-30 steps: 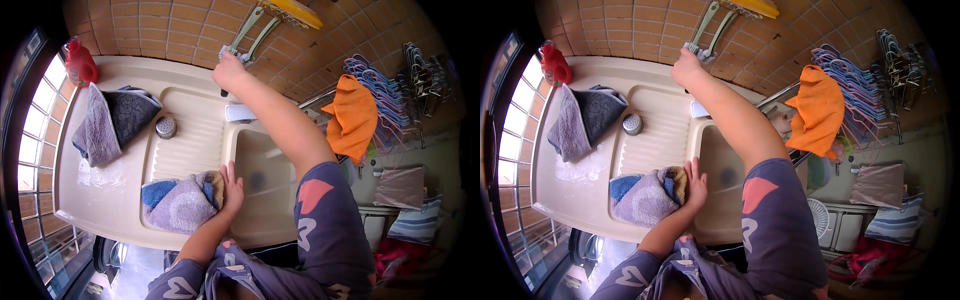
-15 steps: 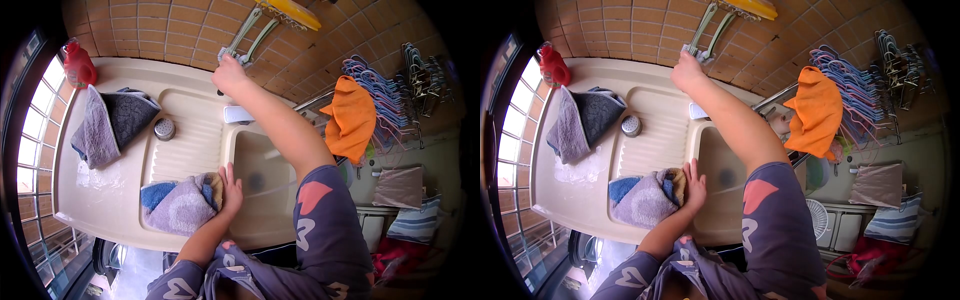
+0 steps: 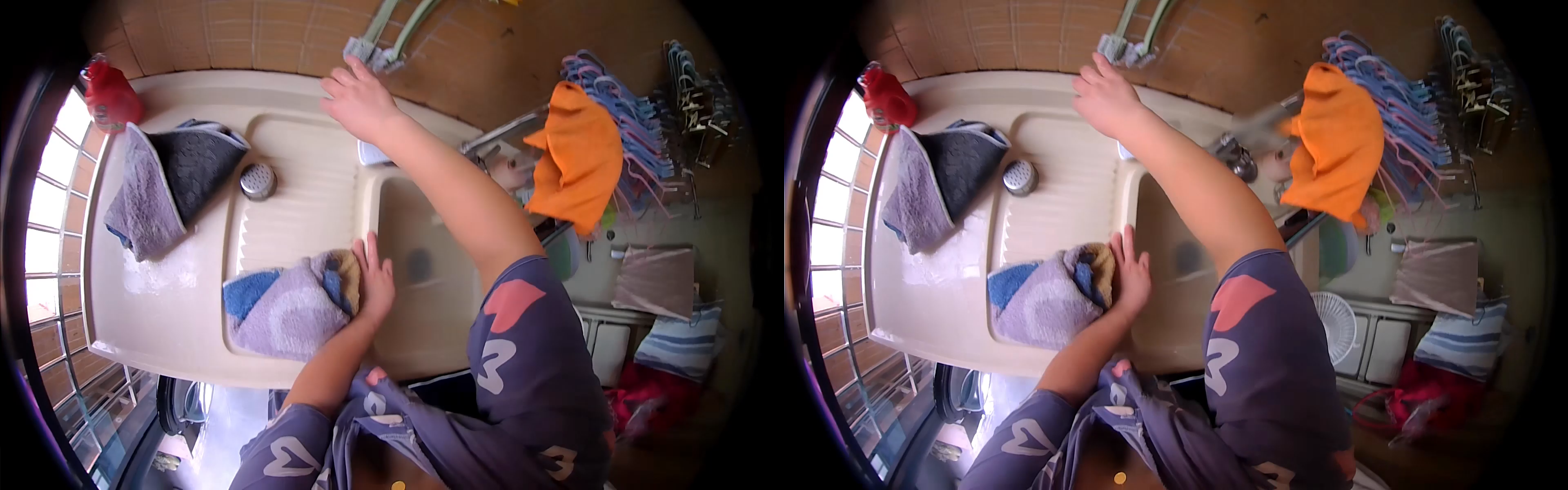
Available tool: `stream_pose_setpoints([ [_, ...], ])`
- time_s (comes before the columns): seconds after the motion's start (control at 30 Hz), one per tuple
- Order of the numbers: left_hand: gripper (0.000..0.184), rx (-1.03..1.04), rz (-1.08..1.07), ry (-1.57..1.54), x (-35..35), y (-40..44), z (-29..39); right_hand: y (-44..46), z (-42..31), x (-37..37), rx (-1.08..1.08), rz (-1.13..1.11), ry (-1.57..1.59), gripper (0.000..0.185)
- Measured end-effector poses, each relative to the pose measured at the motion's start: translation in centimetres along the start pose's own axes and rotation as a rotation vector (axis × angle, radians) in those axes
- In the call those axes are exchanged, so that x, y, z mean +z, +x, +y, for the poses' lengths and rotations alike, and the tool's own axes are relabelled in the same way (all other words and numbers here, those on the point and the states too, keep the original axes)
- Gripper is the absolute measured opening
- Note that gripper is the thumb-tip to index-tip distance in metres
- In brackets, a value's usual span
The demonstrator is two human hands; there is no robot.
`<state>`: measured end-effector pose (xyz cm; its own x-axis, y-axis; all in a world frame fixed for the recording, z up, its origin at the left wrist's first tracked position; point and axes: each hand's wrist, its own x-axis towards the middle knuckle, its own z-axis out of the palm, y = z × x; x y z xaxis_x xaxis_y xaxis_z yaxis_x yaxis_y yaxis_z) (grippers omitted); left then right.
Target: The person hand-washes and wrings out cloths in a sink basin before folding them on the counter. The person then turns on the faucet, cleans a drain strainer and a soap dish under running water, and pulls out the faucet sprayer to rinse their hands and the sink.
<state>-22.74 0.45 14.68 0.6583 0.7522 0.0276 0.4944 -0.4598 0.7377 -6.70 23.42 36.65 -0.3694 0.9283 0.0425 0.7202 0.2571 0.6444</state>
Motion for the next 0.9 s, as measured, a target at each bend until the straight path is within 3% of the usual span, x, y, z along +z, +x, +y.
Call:
stream_pose_setpoints([
  [0.07, 0.069, -0.084, 0.005, -0.101, -2.0, -0.1, 1.4, -2.1, -2.7, -1.2, 0.134, 0.294, 0.222, 0.013],
  [0.1, 0.069, -0.156, 0.010, -0.192, -4.0, 0.1, 2.8, -4.3, -4.6, -1.6, 0.159, 0.262, 0.243, 0.013],
  [0.13, 0.037, -0.092, -0.005, -0.095, -2.5, 0.2, 2.0, -6.7, -6.5, -2.5, 0.298, 0.188, 0.605, 0.014],
  [0.2, 0.027, -0.045, 0.008, -0.046, -1.1, 0.3, 0.9, -11.6, -9.5, -3.8, 0.569, -0.045, 1.203, 0.017],
  [0.23, 0.024, -0.026, 0.010, -0.021, -0.5, 0.3, 0.7, -15.2, -11.1, -3.5, 0.698, -0.216, 1.443, 0.019],
  [0.27, 0.025, -0.019, 0.007, -0.008, -0.4, 0.2, 0.6, -18.9, -13.0, -2.8, 0.870, -0.192, 1.691, 0.023],
  [0.3, 0.039, -0.001, 0.019, 0.006, -0.6, 0.2, 0.5, -22.7, -15.0, -2.2, 1.045, -0.156, 1.937, 0.028],
  [0.4, 0.070, 0.028, 0.016, 0.131, -0.6, 0.2, 0.3, -32.2, -17.1, -4.8, 1.553, -0.344, 1.805, 0.026],
  [0.43, 0.061, 0.055, 0.013, 0.162, -0.8, 0.1, 0.4, -34.1, -16.4, -6.6, 1.661, -0.415, 1.728, 0.025],
  [0.5, 0.043, 0.111, 0.010, 0.216, -1.5, 0.1, 0.7, -37.1, -14.2, -9.1, 1.697, -0.352, 1.582, 0.031],
  [0.57, 0.018, 0.175, 0.028, 0.254, -2.1, 0.1, 1.3, -36.5, -11.5, -11.6, 1.657, 0.318, 1.550, 0.037],
  [0.63, 0.011, 0.249, 0.061, 0.326, -2.2, 0.2, 1.4, -35.1, -7.1, -14.5, 1.471, 0.378, 1.377, 0.051],
  [0.73, 0.015, 0.288, 0.056, 0.346, -2.0, 0.2, 1.1, -32.0, -3.6, -12.6, 1.379, 0.569, 1.189, 0.041],
  [0.77, 0.017, 0.274, 0.037, 0.371, -2.3, 0.1, 1.5, -31.8, -3.4, -10.6, 1.382, 0.633, 1.251, 0.042],
  [0.83, 0.016, 0.286, 0.038, 0.383, -2.3, 0.1, 1.5, -30.5, -3.6, -11.7, 1.480, 0.506, 1.095, 0.048],
  [0.9, 0.017, 0.298, 0.018, 0.411, -2.2, 0.1, 1.2, -30.8, -5.5, -10.8, 1.512, 0.528, 1.244, 0.047],
])
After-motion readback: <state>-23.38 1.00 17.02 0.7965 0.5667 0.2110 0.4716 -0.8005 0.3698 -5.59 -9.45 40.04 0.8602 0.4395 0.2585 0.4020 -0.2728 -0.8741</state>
